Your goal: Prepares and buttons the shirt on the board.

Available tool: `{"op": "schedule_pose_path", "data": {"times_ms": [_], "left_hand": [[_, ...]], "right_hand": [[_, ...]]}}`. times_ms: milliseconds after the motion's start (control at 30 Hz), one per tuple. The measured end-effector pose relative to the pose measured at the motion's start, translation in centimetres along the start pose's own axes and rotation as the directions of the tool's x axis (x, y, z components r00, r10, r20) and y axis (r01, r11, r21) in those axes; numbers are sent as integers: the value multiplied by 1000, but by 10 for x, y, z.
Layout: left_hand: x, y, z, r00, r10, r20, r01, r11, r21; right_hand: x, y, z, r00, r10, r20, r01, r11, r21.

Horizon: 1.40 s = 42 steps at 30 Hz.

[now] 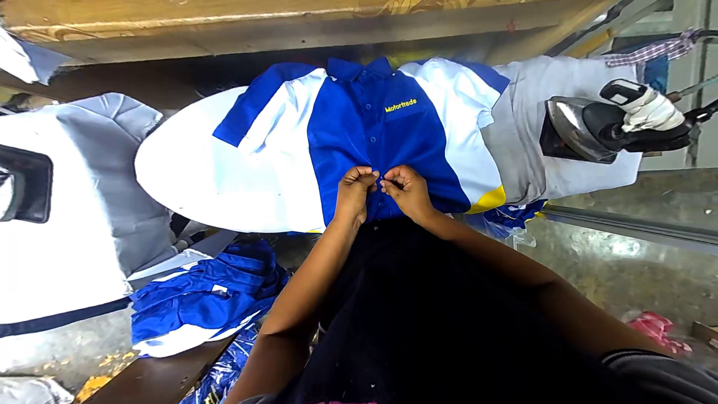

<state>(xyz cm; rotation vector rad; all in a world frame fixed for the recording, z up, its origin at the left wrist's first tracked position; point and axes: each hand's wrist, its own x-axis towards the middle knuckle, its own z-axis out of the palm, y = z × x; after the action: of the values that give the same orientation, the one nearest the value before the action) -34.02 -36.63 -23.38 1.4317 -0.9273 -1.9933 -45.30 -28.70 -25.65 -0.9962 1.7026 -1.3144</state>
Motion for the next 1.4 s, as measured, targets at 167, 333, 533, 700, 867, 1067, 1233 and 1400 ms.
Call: {"op": "schedule_pose_path", "data": {"times_ms": [167,333,533,700,867,1067,1233,1400], "left_hand": [[0,0,0,1000,0,-19,0,1000,-12],[-1,1,0,1000,5,-11,-4,999,40],[1,-2,-2,1000,-28,10,27,998,55],[1,-3,-2,999,-42,15,41,997,59],[4,-4,-9,989,149,21,-148,935,323],[21,42,-120,819,552,-154,-245,580,777],[27,52,-157,923,161,-350,100,777,621],[53,57,-150,970,43,-239,56,918,393]], "right_hand": [[0,1,1,1000,-4,3,4,1000,17],[2,0,2,1000,9,18,-9,1000,18],[9,-9,-7,972,207,109,-221,966,135],[17,-14,-8,898,402,179,-437,862,255],[19,-27,-24,951,203,232,-142,957,-254],[38,5,-133,934,238,-267,-355,696,-623],[43,29,-177,775,449,-445,-628,628,-459],[70,29,-168,816,509,-273,-573,775,-266]]}}
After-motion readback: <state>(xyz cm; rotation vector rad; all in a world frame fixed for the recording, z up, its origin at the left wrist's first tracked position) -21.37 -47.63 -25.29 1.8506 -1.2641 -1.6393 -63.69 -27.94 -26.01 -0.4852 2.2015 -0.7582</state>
